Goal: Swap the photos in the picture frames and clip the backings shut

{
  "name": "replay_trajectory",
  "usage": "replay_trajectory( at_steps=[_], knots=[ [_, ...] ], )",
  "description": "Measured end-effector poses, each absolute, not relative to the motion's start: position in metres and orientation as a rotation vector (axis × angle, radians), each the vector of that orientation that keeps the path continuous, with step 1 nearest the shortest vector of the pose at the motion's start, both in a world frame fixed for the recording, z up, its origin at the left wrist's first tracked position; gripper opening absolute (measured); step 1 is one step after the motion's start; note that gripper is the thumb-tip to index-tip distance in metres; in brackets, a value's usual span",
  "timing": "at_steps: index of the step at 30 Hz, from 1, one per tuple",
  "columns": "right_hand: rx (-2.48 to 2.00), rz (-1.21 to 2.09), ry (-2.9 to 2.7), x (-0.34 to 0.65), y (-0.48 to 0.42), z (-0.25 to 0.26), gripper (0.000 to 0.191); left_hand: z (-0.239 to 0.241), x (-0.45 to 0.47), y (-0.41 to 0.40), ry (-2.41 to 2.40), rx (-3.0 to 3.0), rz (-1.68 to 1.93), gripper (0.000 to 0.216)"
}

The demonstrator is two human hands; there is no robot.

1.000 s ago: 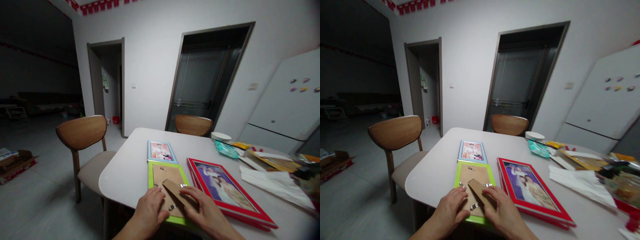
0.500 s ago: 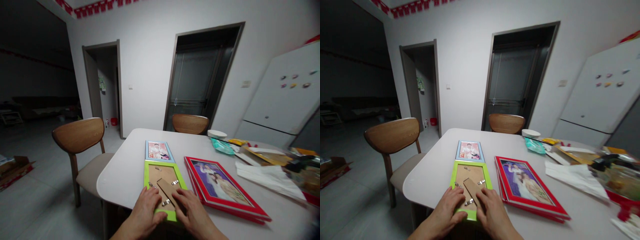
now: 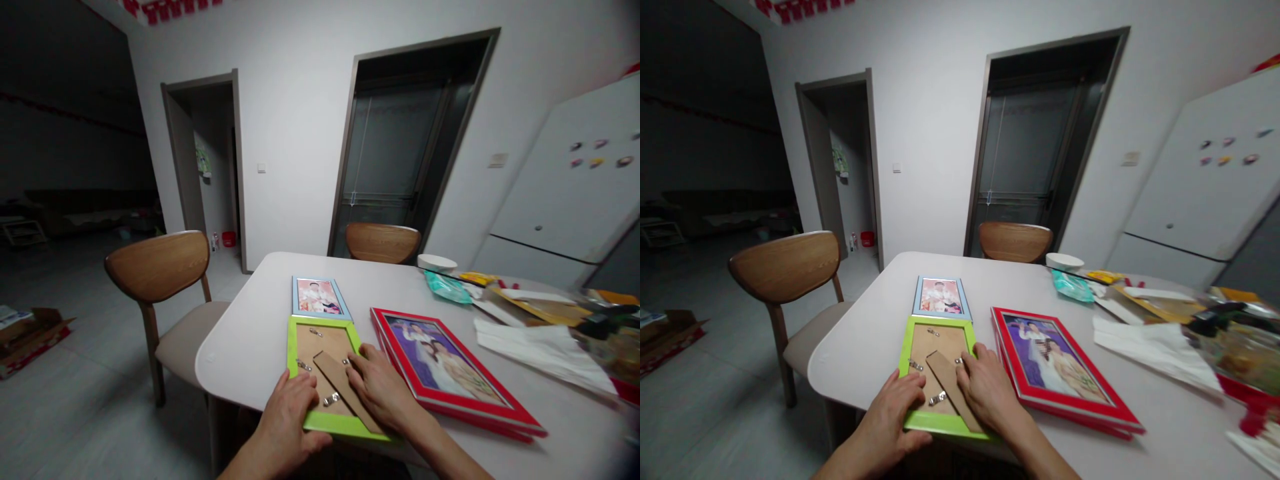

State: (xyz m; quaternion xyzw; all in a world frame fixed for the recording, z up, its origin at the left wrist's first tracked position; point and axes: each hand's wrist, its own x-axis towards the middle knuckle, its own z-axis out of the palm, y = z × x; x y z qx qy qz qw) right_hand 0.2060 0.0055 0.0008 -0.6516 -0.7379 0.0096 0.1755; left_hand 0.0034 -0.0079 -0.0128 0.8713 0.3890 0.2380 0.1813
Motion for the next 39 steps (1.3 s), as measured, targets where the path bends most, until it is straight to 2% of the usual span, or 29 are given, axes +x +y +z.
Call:
replay_trajectory(
  at_steps=[11, 17, 23, 29, 39],
  knots=[
    [-1.837, 0.107, -2.056, 0.21, 0.0, -0.003, 0.034, -0.013, 0.006, -0.012, 1.118, 2.452, 0.748, 0.035],
    [-1.761, 0.014, -2.065, 0.203, -0.002, 0.0, 0.031, -0.015, 0.002, -0.01, 1.089, 2.437, 0.705, 0.039],
    [-1.484, 0.173, -2.285, 0.163, 0.013, 0.008, 0.028, -0.016, -0.003, -0.011, 1.033, 2.434, 0.703, 0.04],
    [-1.439, 0.176, -2.324, 0.146, 0.032, 0.001, 0.023, -0.012, -0.004, -0.01, 0.983, 2.396, 0.782, 0.028],
    [-1.319, 0.387, -2.289, 0.152, 0.04, -0.003, 0.016, -0.017, -0.005, -0.01, 1.002, 2.352, 0.818, 0.03]
  ],
)
